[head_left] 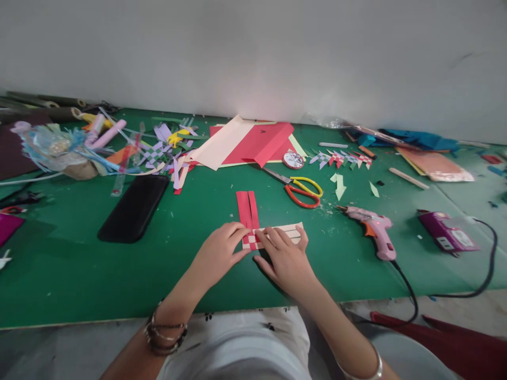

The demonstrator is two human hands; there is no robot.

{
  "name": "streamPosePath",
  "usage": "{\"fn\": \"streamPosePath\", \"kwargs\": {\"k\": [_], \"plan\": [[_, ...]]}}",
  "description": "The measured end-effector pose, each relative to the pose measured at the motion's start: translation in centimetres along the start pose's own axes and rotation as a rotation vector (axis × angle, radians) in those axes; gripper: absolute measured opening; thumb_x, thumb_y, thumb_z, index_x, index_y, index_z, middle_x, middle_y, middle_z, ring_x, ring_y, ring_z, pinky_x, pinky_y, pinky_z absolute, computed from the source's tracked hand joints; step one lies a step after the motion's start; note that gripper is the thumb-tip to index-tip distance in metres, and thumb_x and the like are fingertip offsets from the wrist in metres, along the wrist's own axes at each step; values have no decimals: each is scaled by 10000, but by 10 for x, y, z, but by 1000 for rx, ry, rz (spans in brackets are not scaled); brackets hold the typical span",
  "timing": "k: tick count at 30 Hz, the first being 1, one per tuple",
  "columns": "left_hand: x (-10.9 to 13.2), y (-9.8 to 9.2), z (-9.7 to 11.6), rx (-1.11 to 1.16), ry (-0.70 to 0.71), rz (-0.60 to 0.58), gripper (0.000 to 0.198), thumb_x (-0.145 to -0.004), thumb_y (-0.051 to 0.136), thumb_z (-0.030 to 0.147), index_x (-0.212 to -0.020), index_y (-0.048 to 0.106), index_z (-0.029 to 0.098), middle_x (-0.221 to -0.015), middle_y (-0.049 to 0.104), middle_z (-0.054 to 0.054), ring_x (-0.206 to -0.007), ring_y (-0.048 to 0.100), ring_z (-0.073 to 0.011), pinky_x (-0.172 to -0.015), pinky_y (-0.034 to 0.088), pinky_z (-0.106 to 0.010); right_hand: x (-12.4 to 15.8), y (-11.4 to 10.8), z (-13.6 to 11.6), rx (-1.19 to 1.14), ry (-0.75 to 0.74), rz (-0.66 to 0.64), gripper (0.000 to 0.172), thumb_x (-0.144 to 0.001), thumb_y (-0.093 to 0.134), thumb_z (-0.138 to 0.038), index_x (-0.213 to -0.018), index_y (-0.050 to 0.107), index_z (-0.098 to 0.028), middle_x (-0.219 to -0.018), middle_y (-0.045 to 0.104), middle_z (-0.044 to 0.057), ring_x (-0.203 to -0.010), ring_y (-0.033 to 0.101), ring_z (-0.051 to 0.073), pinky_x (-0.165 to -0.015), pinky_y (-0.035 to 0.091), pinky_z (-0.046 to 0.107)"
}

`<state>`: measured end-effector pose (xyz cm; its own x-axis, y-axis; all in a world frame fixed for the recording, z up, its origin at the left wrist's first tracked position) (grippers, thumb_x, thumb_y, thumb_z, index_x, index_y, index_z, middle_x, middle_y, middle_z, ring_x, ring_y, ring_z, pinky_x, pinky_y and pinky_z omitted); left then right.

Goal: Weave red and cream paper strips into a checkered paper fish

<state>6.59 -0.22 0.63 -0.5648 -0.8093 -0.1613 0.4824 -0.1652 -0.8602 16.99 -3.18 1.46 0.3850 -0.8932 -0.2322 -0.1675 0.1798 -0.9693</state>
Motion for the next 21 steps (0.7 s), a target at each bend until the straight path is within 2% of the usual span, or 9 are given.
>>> {"fn": "streamPosePath", "kwargs": {"k": [3, 8, 14, 17, 21], "plan": [[3, -4, -3, -82, -22, 41, 277, -762, 599, 237, -1011, 532, 135, -1003, 572, -83, -913, 537, -217, -772, 467, -352, 0, -1, -2, 21, 0, 21, 338, -865, 359, -353, -1107, 532, -192, -1047, 613, 66, -955, 514, 182, -967, 15, 437], [5, -5, -2, -173, -9, 48, 226, -785, 570, 276, -970, 557, 147, -978, 593, -80, -878, 548, -218, -717, 472, -342, 1, -2, -4, 49, 13, 64, 355, -864, 360, -361, -1121, 525, -180, -1075, 605, 79, -972, 517, 190, -966, 34, 434], [4, -6, 1, -212, 13, 62, 212, -802, 542, 294, -965, 562, 160, -965, 596, -73, -859, 551, -208, -688, 466, -321, 0, -1, -5, 29, -8, 22, 368, -865, 363, -352, -1172, 489, -193, -1092, 603, 64, -978, 516, 192, -964, 63, 431], [4, -5, 2, -237, 30, 69, 225, -799, 546, 283, -983, 564, 156, -970, 594, -81, -857, 552, -217, -682, 464, -329, -1, 0, -5, 26, -19, 15, 367, -865, 362, -356, -1170, 489, -196, -1092, 605, 60, -967, 517, 187, -970, 40, 436], [4, -4, 4, -216, 60, 63, 230, -804, 539, 244, -1011, 558, 145, -1003, 593, -87, -872, 552, -219, -687, 465, -334, 2, -4, -6, 24, -15, 88, 373, -870, 344, -358, -1171, 485, -189, -1088, 610, 64, -979, 514, 181, -973, 7, 431]]}}
Point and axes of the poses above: each hand's wrist, its own x-axis away from the middle knuckle, its own y-axis out of the palm, z = x × y, the point moved 7 cm from there along -x, towards the middle knuckle
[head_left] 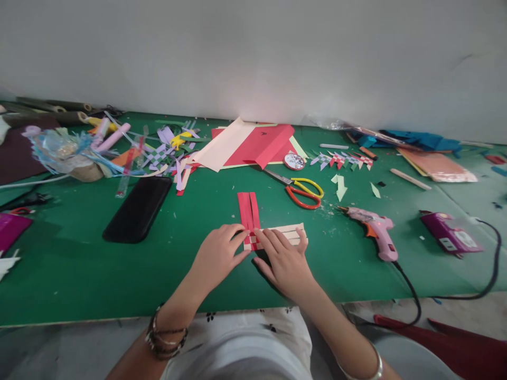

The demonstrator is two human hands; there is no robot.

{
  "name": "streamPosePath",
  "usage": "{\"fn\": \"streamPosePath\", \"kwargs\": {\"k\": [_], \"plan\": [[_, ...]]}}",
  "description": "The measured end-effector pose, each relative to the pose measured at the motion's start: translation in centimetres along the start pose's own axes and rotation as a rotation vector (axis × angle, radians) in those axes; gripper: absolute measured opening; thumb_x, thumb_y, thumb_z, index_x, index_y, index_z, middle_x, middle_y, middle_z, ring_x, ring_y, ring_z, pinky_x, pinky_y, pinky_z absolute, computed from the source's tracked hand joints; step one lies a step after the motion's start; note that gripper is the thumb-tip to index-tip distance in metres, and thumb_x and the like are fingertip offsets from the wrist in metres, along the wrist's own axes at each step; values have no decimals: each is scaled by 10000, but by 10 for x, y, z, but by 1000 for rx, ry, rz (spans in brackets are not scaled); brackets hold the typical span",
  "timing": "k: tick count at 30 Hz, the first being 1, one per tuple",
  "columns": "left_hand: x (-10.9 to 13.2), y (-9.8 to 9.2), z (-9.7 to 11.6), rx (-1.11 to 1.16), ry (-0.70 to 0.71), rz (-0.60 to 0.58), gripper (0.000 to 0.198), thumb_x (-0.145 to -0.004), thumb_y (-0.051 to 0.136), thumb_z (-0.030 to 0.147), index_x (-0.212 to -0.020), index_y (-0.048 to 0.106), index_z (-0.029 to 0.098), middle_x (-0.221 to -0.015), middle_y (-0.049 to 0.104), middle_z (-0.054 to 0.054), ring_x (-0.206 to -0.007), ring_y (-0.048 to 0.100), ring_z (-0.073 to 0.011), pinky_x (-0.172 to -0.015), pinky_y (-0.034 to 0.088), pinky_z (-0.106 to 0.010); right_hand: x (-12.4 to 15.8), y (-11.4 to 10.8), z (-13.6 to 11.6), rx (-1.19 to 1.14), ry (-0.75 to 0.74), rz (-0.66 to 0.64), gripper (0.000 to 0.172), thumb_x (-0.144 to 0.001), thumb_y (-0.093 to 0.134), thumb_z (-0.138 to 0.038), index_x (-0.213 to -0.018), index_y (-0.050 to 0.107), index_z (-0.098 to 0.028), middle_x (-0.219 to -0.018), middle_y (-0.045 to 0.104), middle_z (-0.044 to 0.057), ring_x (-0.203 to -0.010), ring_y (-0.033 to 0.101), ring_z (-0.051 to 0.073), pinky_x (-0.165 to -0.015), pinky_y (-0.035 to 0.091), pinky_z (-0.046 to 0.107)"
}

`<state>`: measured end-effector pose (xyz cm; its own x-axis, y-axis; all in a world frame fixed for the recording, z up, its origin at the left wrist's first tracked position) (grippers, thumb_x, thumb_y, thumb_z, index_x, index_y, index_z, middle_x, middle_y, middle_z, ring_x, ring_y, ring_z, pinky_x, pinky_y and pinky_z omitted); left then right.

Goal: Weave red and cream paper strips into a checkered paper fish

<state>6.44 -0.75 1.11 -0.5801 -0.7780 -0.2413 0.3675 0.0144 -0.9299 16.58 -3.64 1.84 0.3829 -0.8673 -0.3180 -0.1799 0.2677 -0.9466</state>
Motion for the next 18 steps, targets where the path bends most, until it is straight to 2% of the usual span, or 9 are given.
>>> {"fn": "streamPosePath", "kwargs": {"k": [4, 8, 13, 18], "plan": [[-1, 2, 1, 54, 7, -25, 229, -816, 515, 231, -1029, 548, 154, -1012, 592, -76, -902, 541, -211, -720, 462, -336, 3, -8, 3, -5, 47, 118, 340, -868, 354, -297, -1147, 492, -162, -1083, 613, 76, -1021, 504, 174, -970, 26, 406], [-2, 5, 2, 73, 7, -62, 221, -816, 495, 198, -1030, 547, 179, -1010, 577, -66, -911, 531, -207, -735, 460, -334, 4, -3, -1, -68, -14, 79, 323, -853, 362, -210, -1158, 465, -185, -1098, 615, 38, -1051, 491, 161, -973, 12, 399], [-4, 8, 1, 72, -8, -95, 248, -790, 495, 163, -1031, 550, 168, -983, 566, -72, -885, 518, -218, -718, 458, -347, 2, 4, 1, -126, 3, 4, 348, -840, 349, -163, -1175, 438, -189, -1102, 617, 38, -1042, 495, 158, -968, 29, 391], [-5, 9, 3, 4, -7, -113, 284, -786, 489, 158, -1066, 537, 159, -980, 560, -77, -862, 512, -227, -684, 450, -350, 2, 2, 2, -161, -6, 56, 331, -840, 344, -129, -1154, 436, -183, -1092, 621, 31, -1051, 499, 149, -980, 15, 388]]}}
Point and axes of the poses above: each hand's wrist, its own x-axis away from the middle knuckle, its own y-axis out of the palm, z = x × y, the point moved 7 cm from there along -x, towards the middle knuckle
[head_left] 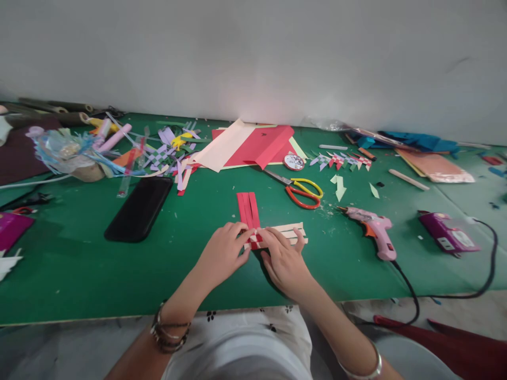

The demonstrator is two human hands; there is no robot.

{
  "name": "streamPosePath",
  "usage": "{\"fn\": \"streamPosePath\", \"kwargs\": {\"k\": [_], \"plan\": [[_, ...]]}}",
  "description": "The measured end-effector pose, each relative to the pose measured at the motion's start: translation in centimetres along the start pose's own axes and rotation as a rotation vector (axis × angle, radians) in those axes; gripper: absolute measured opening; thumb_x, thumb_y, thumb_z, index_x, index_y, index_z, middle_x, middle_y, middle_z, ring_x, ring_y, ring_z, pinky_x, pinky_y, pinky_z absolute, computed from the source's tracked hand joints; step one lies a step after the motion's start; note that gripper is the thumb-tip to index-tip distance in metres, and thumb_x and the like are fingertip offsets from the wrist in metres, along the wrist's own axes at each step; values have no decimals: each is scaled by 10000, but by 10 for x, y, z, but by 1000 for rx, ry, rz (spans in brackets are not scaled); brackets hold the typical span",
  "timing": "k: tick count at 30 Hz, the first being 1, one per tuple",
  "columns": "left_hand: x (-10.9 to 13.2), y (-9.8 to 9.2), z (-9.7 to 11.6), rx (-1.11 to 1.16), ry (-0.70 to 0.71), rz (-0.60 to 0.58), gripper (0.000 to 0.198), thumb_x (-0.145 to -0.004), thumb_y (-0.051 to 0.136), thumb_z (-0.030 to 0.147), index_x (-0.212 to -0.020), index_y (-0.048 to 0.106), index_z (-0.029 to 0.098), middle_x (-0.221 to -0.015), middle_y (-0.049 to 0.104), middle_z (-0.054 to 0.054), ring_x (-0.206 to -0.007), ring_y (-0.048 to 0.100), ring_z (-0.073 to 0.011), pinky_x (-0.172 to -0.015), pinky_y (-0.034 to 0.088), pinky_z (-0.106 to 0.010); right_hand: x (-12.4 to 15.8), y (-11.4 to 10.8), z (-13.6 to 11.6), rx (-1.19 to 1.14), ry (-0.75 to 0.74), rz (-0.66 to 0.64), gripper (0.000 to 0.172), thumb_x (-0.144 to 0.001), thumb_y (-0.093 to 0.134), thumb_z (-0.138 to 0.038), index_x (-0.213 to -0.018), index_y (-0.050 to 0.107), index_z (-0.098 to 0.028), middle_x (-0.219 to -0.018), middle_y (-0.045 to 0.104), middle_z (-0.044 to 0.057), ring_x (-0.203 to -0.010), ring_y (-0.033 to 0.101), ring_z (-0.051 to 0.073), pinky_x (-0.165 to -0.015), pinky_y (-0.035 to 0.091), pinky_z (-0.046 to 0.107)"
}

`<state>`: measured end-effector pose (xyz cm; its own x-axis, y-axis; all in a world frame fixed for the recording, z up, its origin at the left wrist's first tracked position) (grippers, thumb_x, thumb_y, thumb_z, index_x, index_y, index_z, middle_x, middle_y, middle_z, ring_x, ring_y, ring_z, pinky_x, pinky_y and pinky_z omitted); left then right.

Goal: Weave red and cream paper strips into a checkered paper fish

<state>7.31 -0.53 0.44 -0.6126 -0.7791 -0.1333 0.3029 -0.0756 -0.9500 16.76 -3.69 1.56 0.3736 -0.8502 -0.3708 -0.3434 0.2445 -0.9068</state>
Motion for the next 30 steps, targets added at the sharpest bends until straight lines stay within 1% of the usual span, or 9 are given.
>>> {"fn": "streamPosePath", "kwargs": {"k": [3, 6, 10, 13, 15, 19, 25, 28, 30], "plan": [[0, 0, 2, -26, 13, -16, 300, -805, 510, 222, -1099, 517, 161, -997, 561, -78, -864, 509, -230, -681, 446, -350, 1, -2, 2, 28, 18, 54, 314, -849, 366, -159, -1156, 429, -181, -1084, 625, 40, -1048, 504, 151, -980, 17, 381], [0, 1, 2, -37, 20, -38, 313, -798, 541, 266, -1094, 521, 164, -1013, 560, -78, -869, 506, -235, -679, 446, -353, 1, -1, 4, 28, 36, 44, 316, -844, 378, -157, -1156, 427, -178, -1063, 632, 42, -1012, 520, 146, -975, 24, 373], [0, 1, 1, -30, 11, -23, 226, -811, 523, 245, -1020, 557, 167, -997, 564, -71, -849, 507, -221, -669, 441, -336, 0, 1, 4, 6, 42, 14, 328, -838, 376, -147, -1160, 425, -182, -971, 660, 26, -959, 532, 150, -966, 43, 373], [-1, 0, 1, -18, 9, 5, 183, -816, 513, 239, -975, 574, 171, -972, 566, -63, -836, 506, -212, -661, 435, -325, 0, 1, 5, 23, 55, 14, 336, -844, 372, -173, -1177, 417, -184, -1014, 642, 43, -986, 515, 161, -961, 57, 373], [-2, 0, 1, -12, 7, 11, 216, -814, 514, 241, -1014, 561, 173, -961, 565, -61, -831, 504, -212, -660, 433, -326, 0, 0, 6, 30, 64, 13, 345, -844, 372, -190, -1187, 410, -184, -1047, 627, 57, -1013, 499, 172, -961, 54, 379], [-4, -1, 2, -15, -8, -7, 299, -803, 513, 218, -1100, 525, 179, -946, 558, -61, -831, 498, -215, -656, 428, -327, 0, 3, 7, -13, 78, -23, 368, -840, 371, -190, -1206, 394, -195, -1014, 641, 46, -1013, 498, 178, -966, 34, 391], [-5, -2, 3, -39, -21, -32, 200, -802, 497, 206, -974, 593, 172, -922, 560, -60, -811, 498, -213, -638, 419, -319, -1, 5, 7, -56, 86, -49, 404, -833, 333, -139, -1231, 382, -193, -1014, 646, 47, -1000, 507, 179, -971, 22, 403], [-5, -1, 3, -54, -6, -21, 190, -798, 500, 199, -959, 600, 177, -914, 563, -56, -800, 497, -210, -630, 419, -315, -1, 2, 7, -32, 90, -27, 397, -837, 333, -154, -1228, 390, -192, -1053, 629, 59, -1023, 503, 178, -978, 7, 404], [-4, -1, 4, -62, 6, -3, 208, -795, 508, 198, -984, 595, 186, -920, 563, -56, -795, 497, -207, -632, 423, -315, 0, -1, 9, 1, 110, 19, 383, -834, 349, -165, -1213, 405, -187, -1067, 620, 64, -1036, 501, 179, -977, 16, 402]]}}
Point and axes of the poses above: each hand's wrist, its own x-axis away from the middle knuckle, its own y-axis out of the palm, z = x × y, the point moved 7 cm from there along -x, towards the middle knuckle
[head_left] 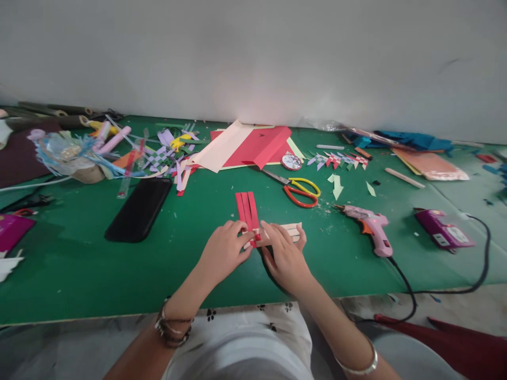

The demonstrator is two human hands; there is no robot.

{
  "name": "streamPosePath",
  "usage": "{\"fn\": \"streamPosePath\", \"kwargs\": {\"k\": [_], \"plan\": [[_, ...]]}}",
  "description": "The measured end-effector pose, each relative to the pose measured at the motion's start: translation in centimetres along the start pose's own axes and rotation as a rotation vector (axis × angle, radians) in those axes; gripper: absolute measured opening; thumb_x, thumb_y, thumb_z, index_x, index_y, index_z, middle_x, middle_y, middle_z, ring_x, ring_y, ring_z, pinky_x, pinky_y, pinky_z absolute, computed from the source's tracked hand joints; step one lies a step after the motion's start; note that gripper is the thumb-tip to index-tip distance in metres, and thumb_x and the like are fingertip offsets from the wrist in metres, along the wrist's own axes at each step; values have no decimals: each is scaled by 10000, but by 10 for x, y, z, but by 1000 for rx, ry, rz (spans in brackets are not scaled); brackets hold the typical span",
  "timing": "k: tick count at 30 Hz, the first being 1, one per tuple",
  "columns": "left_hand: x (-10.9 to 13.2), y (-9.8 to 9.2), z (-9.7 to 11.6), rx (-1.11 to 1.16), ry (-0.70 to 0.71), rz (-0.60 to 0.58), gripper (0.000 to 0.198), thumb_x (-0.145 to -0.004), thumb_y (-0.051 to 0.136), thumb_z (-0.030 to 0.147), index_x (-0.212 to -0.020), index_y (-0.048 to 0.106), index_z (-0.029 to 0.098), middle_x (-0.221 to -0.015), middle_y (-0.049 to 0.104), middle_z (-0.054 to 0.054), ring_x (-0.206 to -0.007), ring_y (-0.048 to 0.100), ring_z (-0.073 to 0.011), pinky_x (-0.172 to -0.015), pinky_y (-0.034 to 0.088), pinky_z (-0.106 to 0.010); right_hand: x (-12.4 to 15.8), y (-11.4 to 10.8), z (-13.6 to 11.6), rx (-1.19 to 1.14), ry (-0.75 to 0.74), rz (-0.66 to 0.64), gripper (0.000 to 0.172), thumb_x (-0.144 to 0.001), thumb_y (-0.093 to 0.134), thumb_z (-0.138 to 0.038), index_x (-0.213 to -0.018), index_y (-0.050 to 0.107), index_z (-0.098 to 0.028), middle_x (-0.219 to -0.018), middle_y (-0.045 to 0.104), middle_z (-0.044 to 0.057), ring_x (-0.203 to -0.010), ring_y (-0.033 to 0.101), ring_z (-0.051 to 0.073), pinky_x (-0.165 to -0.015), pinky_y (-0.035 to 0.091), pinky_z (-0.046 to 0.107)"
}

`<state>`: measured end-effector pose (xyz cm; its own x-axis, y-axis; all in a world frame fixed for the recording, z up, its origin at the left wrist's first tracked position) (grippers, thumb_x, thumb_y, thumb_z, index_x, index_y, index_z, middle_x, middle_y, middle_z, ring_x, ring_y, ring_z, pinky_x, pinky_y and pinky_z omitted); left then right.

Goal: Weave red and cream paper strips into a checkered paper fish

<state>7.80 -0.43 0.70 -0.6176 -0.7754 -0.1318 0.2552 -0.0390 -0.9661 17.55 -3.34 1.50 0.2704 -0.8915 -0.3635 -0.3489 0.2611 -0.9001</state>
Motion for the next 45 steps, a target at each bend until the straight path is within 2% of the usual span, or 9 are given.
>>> {"fn": "streamPosePath", "kwargs": {"k": [5, 13, 16, 19, 22, 27, 33, 40, 45], "plan": [[2, 0, 1, -6, 15, 30, 224, -785, 525, 193, -998, 593, 183, -919, 564, -58, -787, 502, -203, -637, 437, -322, 2, -6, 7, 53, 94, 102, 348, -825, 369, -174, -1166, 433, -159, -1023, 634, 77, -964, 544, 178, -970, 52, 393], [1, -2, -1, 38, -6, 29, 209, -783, 522, 202, -977, 595, 175, -922, 566, -58, -808, 509, -213, -663, 453, -335, 1, -4, 7, 37, 79, 88, 371, -823, 359, -173, -1189, 415, -157, -962, 649, 57, -904, 573, 159, -979, 18, 401], [1, -2, -2, 57, -4, 42, 194, -783, 522, 210, -959, 595, 173, -935, 557, -64, -827, 517, -219, -679, 458, -342, 2, -12, 10, 49, 144, 169, 316, -847, 354, -229, -1144, 443, -167, -985, 640, 70, -936, 558, 170, -970, 62, 389], [3, -4, -3, 79, -1, 91, 259, -783, 517, 213, -1033, 554, 158, -1027, 524, -92, -887, 528, -225, -701, 469, -344, 3, -16, 14, 72, 187, 233, 285, -855, 346, -233, -1109, 459, -169, -993, 641, 78, -944, 552, 179, -961, 76, 388], [3, -5, -3, 99, -8, 125, 339, -793, 500, 239, -1116, 489, 135, -1072, 503, -113, -936, 527, -229, -716, 478, -342, 3, -12, 14, 93, 168, 204, 301, -849, 329, -188, -1122, 452, -151, -969, 650, 79, -906, 562, 177, -960, 63, 404], [2, -4, -7, 51, -79, 152, 410, -760, 546, 287, -1126, 464, 124, -1084, 509, -121, -983, 505, -249, -791, 457, -371, 1, -7, 13, 121, 142, 158, 311, -849, 308, -187, -1113, 471, -159, -968, 648, 77, -897, 553, 183, -953, 65, 414], [6, -7, -16, -56, -195, 194, 504, -730, 571, 436, -1077, 497, 79, -1084, 524, -153, -991, 493, -273, -835, 423, -401, 5, -18, 14, 159, 202, 286, 309, -853, 323, -245, -1103, 481, -159, -998, 614, 95, -958, 516, 204, -938, 118, 411], [4, -8, -17, -58, -206, 175, 467, -747, 560, 431, -1073, 516, 99, -1052, 533, -125, -992, 497, -262, -813, 427, -360, 4, -22, 11, 159, 208, 299, 308, -828, 333, -222, -1087, 485, -155, -991, 604, 96, -931, 514, 209, -932, 129, 427], [18, -13, -20, 29, -217, 129, 482, -804, 484, 393, -1155, 460, 63, -1170, 470, -167, -1070, 467, -266, -857, 419, -370, 30, -45, 14, 246, 223, 371, 294, -833, 335, -243, -1079, 478, -171, -1014, 589, 96, -945, 504, 212, -920, 132, 425]]}}
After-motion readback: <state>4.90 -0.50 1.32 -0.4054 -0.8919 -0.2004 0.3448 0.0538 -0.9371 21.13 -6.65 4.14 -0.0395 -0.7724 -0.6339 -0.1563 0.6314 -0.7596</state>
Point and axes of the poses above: each hand's wrist, its own x-axis away from the middle knuckle, its own y-axis out of the palm, z = x × y, the point moved 7 cm from there along -x, towards the middle knuckle
